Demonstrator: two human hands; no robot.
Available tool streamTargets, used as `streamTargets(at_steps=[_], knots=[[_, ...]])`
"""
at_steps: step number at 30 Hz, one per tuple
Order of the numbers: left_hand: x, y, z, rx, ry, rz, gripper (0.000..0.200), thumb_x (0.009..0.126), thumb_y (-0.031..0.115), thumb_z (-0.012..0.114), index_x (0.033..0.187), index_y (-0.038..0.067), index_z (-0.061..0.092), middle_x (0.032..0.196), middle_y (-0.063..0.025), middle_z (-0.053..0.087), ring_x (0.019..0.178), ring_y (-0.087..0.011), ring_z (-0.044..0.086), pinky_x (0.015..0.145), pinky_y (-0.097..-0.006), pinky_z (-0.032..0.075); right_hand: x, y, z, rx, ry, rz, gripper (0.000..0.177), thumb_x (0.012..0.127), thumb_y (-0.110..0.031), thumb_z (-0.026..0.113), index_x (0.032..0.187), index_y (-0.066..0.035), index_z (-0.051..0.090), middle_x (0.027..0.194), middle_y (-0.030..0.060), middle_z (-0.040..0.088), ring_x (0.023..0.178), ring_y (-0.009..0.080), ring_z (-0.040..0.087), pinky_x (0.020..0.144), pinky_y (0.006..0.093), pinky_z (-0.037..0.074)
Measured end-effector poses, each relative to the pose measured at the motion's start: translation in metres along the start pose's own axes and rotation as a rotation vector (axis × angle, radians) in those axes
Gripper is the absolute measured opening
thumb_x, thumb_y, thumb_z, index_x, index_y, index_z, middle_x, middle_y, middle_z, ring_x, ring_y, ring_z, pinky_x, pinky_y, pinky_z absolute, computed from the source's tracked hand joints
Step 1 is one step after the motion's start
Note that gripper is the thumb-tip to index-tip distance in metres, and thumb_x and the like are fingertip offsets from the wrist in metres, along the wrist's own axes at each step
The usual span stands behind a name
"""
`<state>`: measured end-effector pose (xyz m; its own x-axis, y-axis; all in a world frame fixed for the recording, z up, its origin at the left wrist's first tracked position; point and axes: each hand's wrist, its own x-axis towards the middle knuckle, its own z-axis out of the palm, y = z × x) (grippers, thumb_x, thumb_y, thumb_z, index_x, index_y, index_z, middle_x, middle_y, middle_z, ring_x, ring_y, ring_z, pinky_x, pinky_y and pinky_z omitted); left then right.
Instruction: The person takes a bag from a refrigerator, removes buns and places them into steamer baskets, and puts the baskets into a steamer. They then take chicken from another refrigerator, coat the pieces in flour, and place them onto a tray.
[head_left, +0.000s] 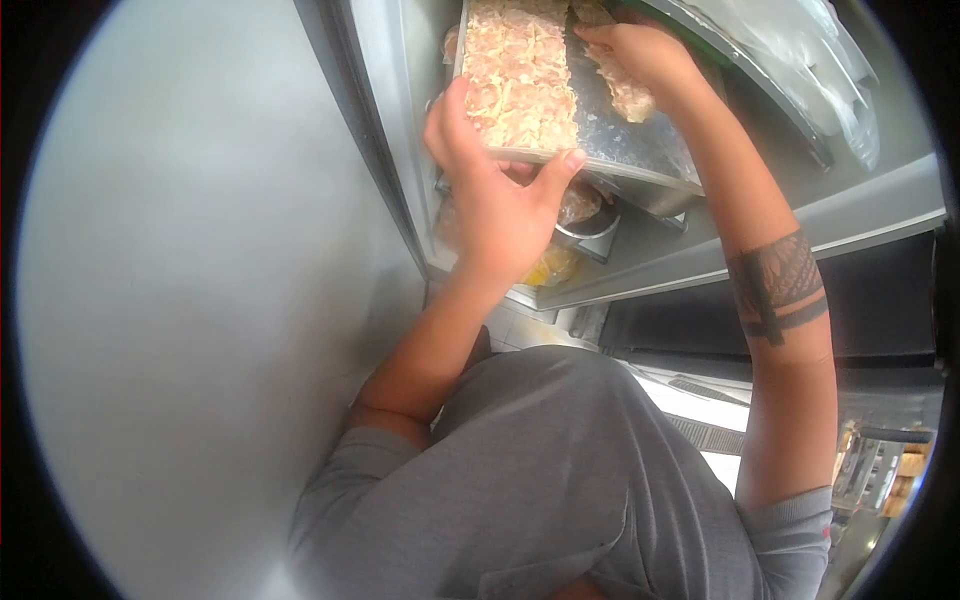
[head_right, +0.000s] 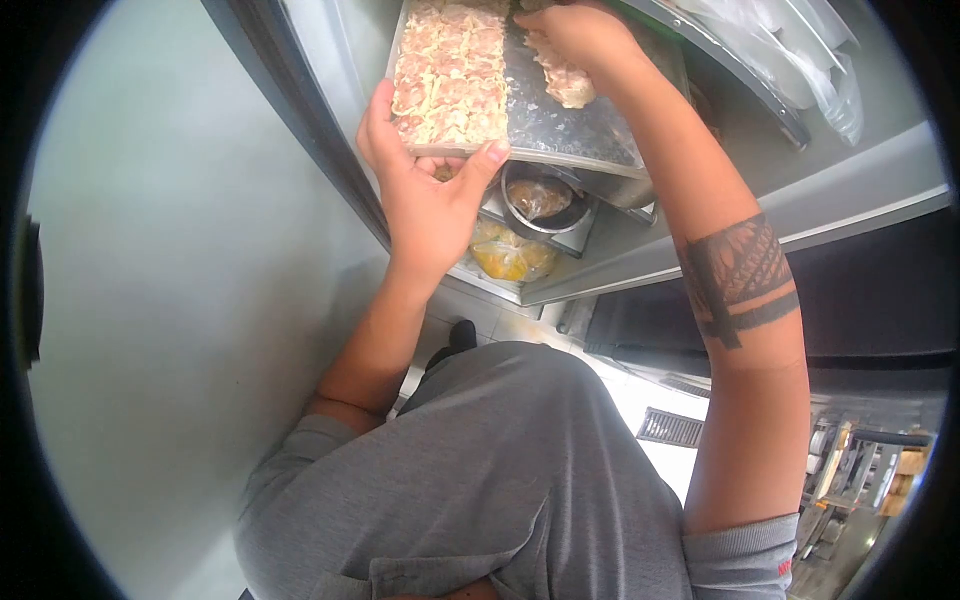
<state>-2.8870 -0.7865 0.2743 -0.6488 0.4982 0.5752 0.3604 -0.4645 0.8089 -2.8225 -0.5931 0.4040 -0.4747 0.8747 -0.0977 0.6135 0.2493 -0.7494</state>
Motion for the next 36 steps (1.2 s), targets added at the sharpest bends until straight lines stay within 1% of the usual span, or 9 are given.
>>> streamTargets(at_steps=[5, 12, 15, 17, 20, 27, 30, 33, 36], knots=[[0.001, 0.0, 0.0, -0.003, -0.007, -0.022, 0.107, 0.081, 0.013, 0.089, 0.159, 0.004, 0.017, 0.153, -0.0195, 0.025, 0.124, -0.0285, 0.053, 0.083, -0.032, 0.057, 0.006, 0.021, -0.002, -0.405, 0.197, -0.364, 0.048, 0.096, -0.04, 0.07, 0.117, 0.003, 0.068, 0.093, 0.0094, 0.071, 0.077, 0.0177, 0.065, 0.072, 0.0324, 0.053], [0.006, 0.007, 0.001, -0.01, -0.024, -0.032, 0.108, 0.08, 0.011, 0.089, 0.159, 0.002, 0.016, 0.151, -0.0195, 0.025, 0.117, -0.0263, 0.058, 0.085, -0.0335, 0.057, -0.017, 0.013, -0.011, -0.202, 0.096, -0.183, 0.037, 0.089, -0.036, 0.077, 0.102, -0.001, 0.074, 0.07, 0.0084, 0.064, 0.067, 0.024, 0.062, 0.07, 0.0376, 0.051], [0.01, 0.013, 0.0, -0.049, -0.015, -0.076, 0.109, 0.079, 0.011, 0.091, 0.159, 0.001, 0.017, 0.151, -0.0195, 0.025, 0.116, -0.0258, 0.059, 0.086, -0.0336, 0.057, -0.019, 0.02, -0.026, 0.111, -0.088, 0.175, 0.059, 0.085, -0.038, 0.081, 0.127, 0.001, 0.067, 0.088, 0.0149, 0.069, 0.084, 0.0273, 0.066, 0.084, 0.04, 0.053], [0.015, 0.018, 0.001, -0.095, 0.011, -0.121, 0.109, 0.077, 0.011, 0.092, 0.158, 0.002, 0.019, 0.152, -0.0189, 0.024, 0.118, -0.0248, 0.058, 0.086, -0.033, 0.057, -0.026, 0.034, -0.042, 0.606, -0.532, 0.005, 0.046, 0.104, -0.037, 0.06, 0.122, 0.006, 0.062, 0.092, 0.0105, 0.065, 0.065, 0.0122, 0.06, 0.053, 0.0241, 0.05], [0.032, 0.006, 0.009, -0.048, 0.043, -0.051, 0.109, 0.075, 0.016, 0.094, 0.156, 0.001, 0.024, 0.148, -0.0214, 0.031, 0.118, -0.0309, 0.059, 0.089, -0.0391, 0.057, -0.054, 0.042, -0.062, 0.944, -0.841, -0.053, 0.033, 0.107, -0.026, 0.058, 0.117, 0.005, 0.059, 0.095, 0.009, 0.064, 0.069, 0.0144, 0.061, 0.047, 0.0263, 0.052], [0.137, -0.014, 0.069, 0.752, 0.376, 0.346, 0.065, 0.084, 0.025, 0.082, 0.125, -0.018, 0.056, 0.117, -0.033, 0.064, 0.114, -0.0476, 0.058, 0.102, -0.0562, 0.044, -0.158, 0.093, -0.081, 1.32, -0.711, -0.176, 0.048, 0.105, -0.016, 0.055, 0.133, 0.022, 0.045, 0.124, 0.0406, 0.057, 0.062, 0.0254, 0.067, 0.038, 0.0282, 0.057], [0.159, -0.042, 0.084, 0.86, 0.198, 0.343, 0.084, 0.081, 0.032, 0.085, 0.136, -0.021, 0.048, 0.145, -0.0407, 0.044, 0.132, -0.0516, 0.047, 0.114, -0.06, 0.036, -0.192, 0.135, -0.065, 1.307, -0.599, -0.045, 0.042, 0.101, -0.013, 0.061, 0.127, 0.018, 0.055, 0.108, 0.0302, 0.067, 0.058, 0.0233, 0.068, 0.035, 0.029, 0.054], [0.125, -0.039, 0.079, 0.669, 0.293, 0.482, 0.043, 0.083, 0.021, 0.085, 0.11, -0.002, 0.06, 0.111, -0.0188, 0.057, 0.103, -0.034, 0.055, 0.094, -0.0433, 0.044, -0.222, 0.187, -0.051, 1.324, -0.514, 0.245, 0.033, 0.098, -0.009, 0.066, 0.123, 0.012, 0.062, 0.098, 0.0202, 0.071, 0.055, 0.0194, 0.067, 0.033, 0.0286, 0.051], [-0.003, -0.06, 0.067, 0.4, -0.023, 0.429, 0.02, 0.088, 0.012, 0.078, 0.096, 0.004, 0.062, 0.099, -0.0131, 0.059, 0.091, -0.0321, 0.055, 0.085, -0.0419, 0.045, -0.249, 0.253, -0.04, 1.124, -0.452, 0.439, 0.032, 0.098, -0.015, 0.069, 0.12, 0.007, 0.064, 0.087, 0.0138, 0.069, 0.058, 0.0178, 0.065, 0.041, 0.0296, 0.051]])
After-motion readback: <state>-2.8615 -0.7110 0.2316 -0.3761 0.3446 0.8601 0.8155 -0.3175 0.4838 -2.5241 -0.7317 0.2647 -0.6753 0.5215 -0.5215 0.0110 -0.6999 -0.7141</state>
